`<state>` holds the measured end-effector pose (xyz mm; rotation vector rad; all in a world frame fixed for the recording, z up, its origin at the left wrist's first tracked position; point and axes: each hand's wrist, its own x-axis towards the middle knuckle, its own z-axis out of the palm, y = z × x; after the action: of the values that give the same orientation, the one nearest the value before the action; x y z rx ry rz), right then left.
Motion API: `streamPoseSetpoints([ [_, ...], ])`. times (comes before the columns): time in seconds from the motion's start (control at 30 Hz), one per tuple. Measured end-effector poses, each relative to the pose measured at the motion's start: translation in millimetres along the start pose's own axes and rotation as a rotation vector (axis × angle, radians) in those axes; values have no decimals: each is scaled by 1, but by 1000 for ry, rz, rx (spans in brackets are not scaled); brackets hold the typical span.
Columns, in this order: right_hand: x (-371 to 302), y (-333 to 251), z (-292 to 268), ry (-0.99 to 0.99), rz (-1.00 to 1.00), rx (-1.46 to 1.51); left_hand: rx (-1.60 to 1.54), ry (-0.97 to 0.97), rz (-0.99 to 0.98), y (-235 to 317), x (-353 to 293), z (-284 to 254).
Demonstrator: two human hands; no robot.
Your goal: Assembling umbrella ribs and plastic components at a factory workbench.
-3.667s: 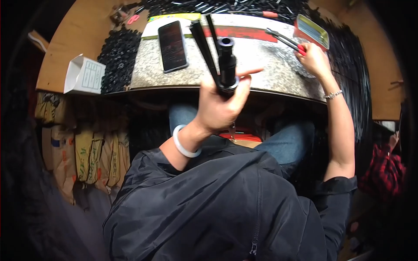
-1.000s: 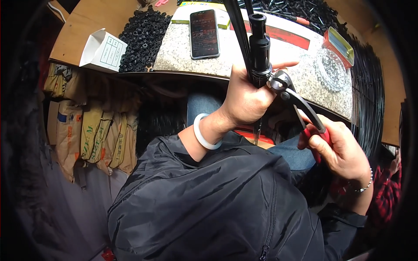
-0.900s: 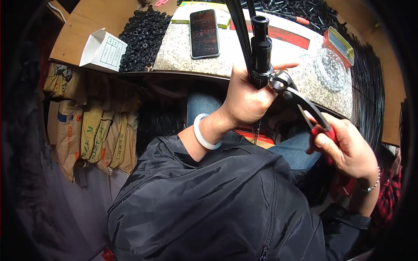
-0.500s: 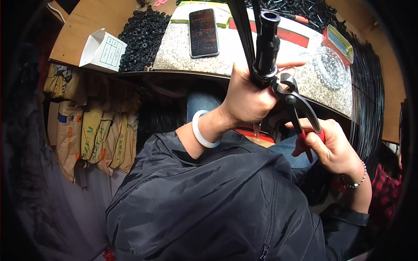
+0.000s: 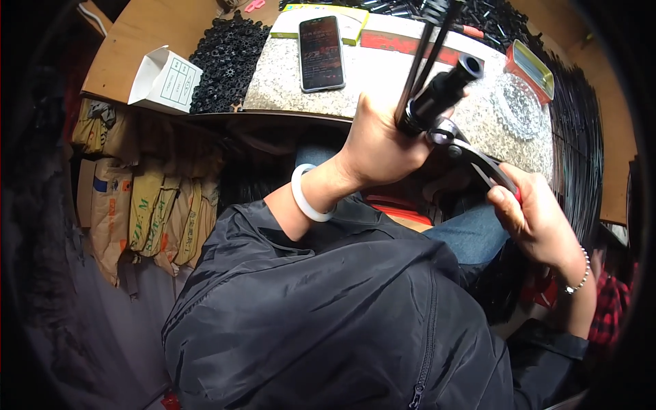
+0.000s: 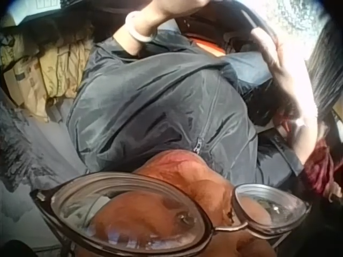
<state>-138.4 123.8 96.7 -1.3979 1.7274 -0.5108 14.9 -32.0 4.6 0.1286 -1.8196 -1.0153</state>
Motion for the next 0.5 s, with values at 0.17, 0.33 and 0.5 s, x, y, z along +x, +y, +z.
streamPoseSetpoints([
  [0.17, 34, 102, 24, 445, -152, -397, -674, 114, -363, 19, 17, -25],
  [0.33, 71, 111, 43, 758, -53, -982, -645, 171, -380, 30, 15, -29],
  [0.5, -7, 32, 93, 207, -396, -200, -458, 369, -393, 37, 0, -41],
])
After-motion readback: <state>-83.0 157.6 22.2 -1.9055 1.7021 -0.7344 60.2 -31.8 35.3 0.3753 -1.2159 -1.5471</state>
